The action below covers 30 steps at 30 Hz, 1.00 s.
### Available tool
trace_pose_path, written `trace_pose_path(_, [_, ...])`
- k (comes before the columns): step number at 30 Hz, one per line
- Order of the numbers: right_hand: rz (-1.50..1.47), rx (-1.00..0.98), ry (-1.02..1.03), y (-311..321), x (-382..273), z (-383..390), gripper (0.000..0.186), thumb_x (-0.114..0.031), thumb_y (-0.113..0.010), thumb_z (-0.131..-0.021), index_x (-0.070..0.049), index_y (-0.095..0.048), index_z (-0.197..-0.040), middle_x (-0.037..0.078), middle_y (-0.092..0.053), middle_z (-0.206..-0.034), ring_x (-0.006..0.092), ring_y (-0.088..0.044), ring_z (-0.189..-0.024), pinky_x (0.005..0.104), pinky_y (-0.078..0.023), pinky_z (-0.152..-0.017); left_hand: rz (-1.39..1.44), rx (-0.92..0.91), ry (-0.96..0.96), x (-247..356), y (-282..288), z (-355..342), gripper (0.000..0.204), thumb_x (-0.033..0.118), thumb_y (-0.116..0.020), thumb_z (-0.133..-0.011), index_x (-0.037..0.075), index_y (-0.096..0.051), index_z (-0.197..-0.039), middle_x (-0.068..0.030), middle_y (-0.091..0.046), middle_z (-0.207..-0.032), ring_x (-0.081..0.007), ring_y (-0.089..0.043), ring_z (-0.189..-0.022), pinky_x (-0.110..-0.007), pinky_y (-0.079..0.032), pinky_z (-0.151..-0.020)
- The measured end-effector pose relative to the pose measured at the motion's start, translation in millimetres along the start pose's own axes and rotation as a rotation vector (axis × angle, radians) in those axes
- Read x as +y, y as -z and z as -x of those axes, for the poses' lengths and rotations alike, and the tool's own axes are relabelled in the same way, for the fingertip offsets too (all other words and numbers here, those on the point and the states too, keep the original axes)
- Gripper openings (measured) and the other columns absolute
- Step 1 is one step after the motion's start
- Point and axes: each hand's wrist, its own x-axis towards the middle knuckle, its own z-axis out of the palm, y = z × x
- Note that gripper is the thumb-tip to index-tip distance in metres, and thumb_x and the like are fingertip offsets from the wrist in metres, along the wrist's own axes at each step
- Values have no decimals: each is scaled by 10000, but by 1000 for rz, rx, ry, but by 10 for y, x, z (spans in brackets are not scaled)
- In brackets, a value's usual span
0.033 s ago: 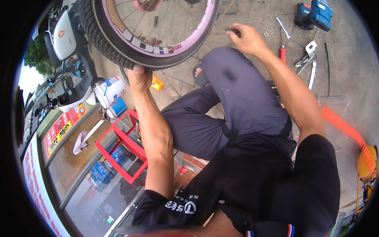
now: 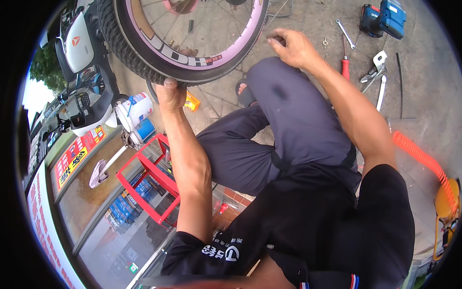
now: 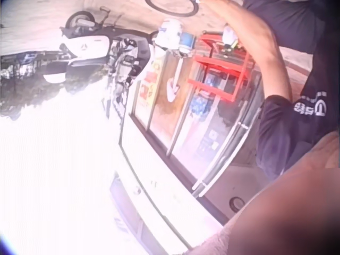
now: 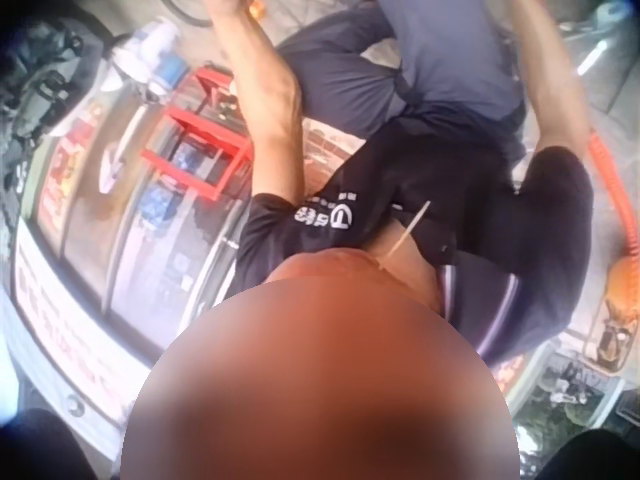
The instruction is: The person removes the tire from a bicycle wheel using tire levers, then removes the inner tube. They install a new valve stem into the inner tube and reinsert the tube into the tire, seating the tire back onto the rim.
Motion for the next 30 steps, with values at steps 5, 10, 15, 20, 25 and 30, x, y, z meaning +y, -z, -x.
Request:
trace_pose_path(5, [-51,-89,437,-438,-716,-64,282,-131,-685,-855,-18,-657,-1111,159,-665,-999,284,-682,-901,375,-542,-818,26,2,-20,-34,13,-92,888,353,-946,-590,-24,-508,-1263,-166,-667,-1045,-285,-674,-956,-409,-570,-850])
trace_pose_path(10, [-208,-72,458,-736,-1003,-41,397,-211,-722,-812,-24,-627,-1150,162,-638,-1035,305,-667,-923,407,-536,-786,31,-23,33,23,18,-52,873,284,-939,-612,-7,-491,-1303,-158,-654,-1109,-292,-649,-1042,-426,-540,-917])
trace_pose_path(15, [-204,-63,417,-772,-1097,31,428,-209,-739,-795,-31,-609,-1162,150,-614,-1021,312,-659,-895,408,-533,-776,-37,38,41,48,-7,-40,826,161,-936,-591,-19,-529,-1287,-132,-664,-1121,-243,-658,-1021,-386,-551,-912])
trace_pose_path(20, [-201,-38,448,-729,-1092,1,387,-196,-725,-819,-25,-621,-1151,159,-636,-1030,286,-676,-883,386,-543,-756,-17,51,-34,104,-28,-3,814,126,-930,-608,-19,-511,-1291,-108,-636,-1153,-215,-653,-997,-345,-543,-894])
trace_pose_path(25, [-163,84,300,-337,-749,-33,320,-198,-696,-867,-11,-651,-1123,146,-704,-952,228,-697,-849,344,-552,-748,-373,217,-214,303,-289,21,713,59,-880,-681,-14,-488,-1272,-82,-631,-1080,-162,-635,-937,-296,-527,-856])
trace_pose_path(30, [79,256,-67,247,319,129,310,-255,-646,-905,-23,-671,-1109,125,-729,-982,210,-698,-861,348,-544,-797,-661,471,-217,249,-391,0,463,-15,-772,-752,-23,-578,-1172,-76,-669,-1031,-159,-644,-901,-291,-511,-848])
